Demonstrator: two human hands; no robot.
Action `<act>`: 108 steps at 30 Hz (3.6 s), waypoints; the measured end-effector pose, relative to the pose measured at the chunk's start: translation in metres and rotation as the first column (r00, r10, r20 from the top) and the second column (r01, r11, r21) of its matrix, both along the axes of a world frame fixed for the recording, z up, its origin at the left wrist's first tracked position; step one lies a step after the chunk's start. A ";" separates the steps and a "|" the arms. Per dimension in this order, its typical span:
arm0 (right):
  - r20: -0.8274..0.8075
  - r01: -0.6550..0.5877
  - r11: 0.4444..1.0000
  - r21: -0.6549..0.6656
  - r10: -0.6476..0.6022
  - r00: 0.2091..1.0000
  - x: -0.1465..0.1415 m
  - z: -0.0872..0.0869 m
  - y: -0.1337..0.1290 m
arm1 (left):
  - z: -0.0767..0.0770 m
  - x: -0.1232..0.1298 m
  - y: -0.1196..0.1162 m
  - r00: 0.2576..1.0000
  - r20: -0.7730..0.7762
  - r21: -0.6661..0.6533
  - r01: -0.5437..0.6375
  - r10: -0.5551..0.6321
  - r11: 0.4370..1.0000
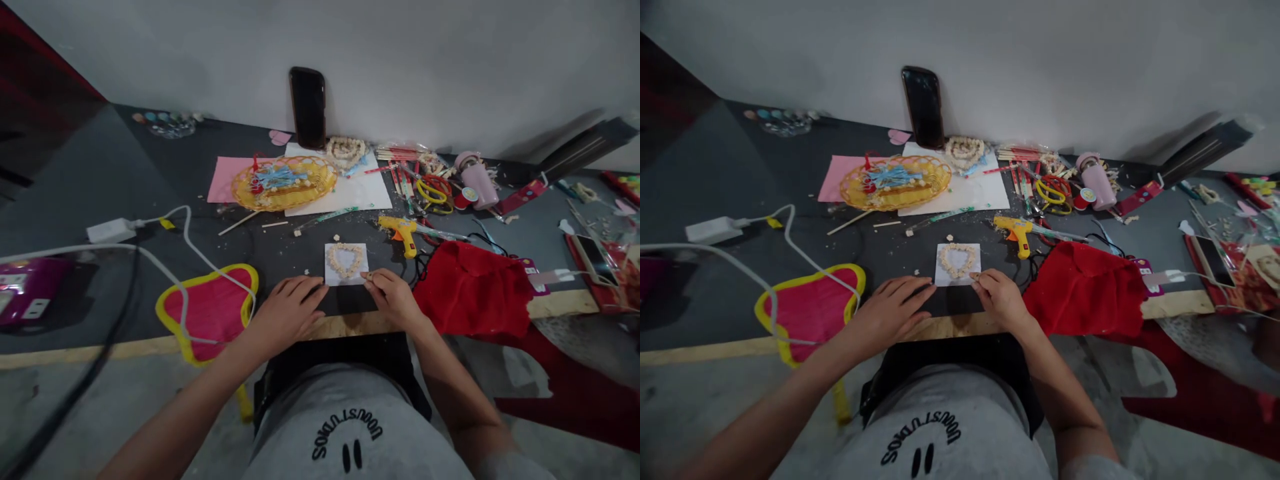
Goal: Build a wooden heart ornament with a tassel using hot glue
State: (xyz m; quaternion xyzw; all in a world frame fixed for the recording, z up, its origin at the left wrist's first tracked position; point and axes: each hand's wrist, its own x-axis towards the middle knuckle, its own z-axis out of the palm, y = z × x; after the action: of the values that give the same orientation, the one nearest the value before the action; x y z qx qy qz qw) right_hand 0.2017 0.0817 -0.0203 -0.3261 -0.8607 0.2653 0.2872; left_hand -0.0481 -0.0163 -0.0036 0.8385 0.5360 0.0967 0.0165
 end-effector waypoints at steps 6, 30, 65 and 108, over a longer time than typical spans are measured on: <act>0.010 0.116 0.992 0.041 -0.117 0.993 0.014 0.001 -0.006 | -0.010 -0.011 -0.012 0.995 0.016 -0.030 -0.100 0.101 0.995; 0.149 0.200 0.946 0.256 -0.243 0.959 0.022 -0.027 -0.023 | 0.005 0.044 -0.024 0.952 -0.220 -0.155 -0.249 0.212 0.956; 0.451 0.065 0.972 0.224 -0.163 0.877 -0.022 -0.011 -0.034 | 0.008 0.039 0.022 0.986 -0.166 -0.200 -0.049 0.015 0.979; 0.398 0.098 0.974 0.202 -0.173 0.901 -0.019 -0.013 -0.025 | 0.005 0.039 0.022 0.988 -0.144 -0.221 -0.080 0.049 0.972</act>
State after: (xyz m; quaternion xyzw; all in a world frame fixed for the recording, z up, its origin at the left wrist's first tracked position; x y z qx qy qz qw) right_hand 0.1829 0.0564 -0.0338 -0.4073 -0.8971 0.0921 0.1445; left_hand -0.0087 0.0052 0.0010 0.8180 0.5703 -0.0226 0.0718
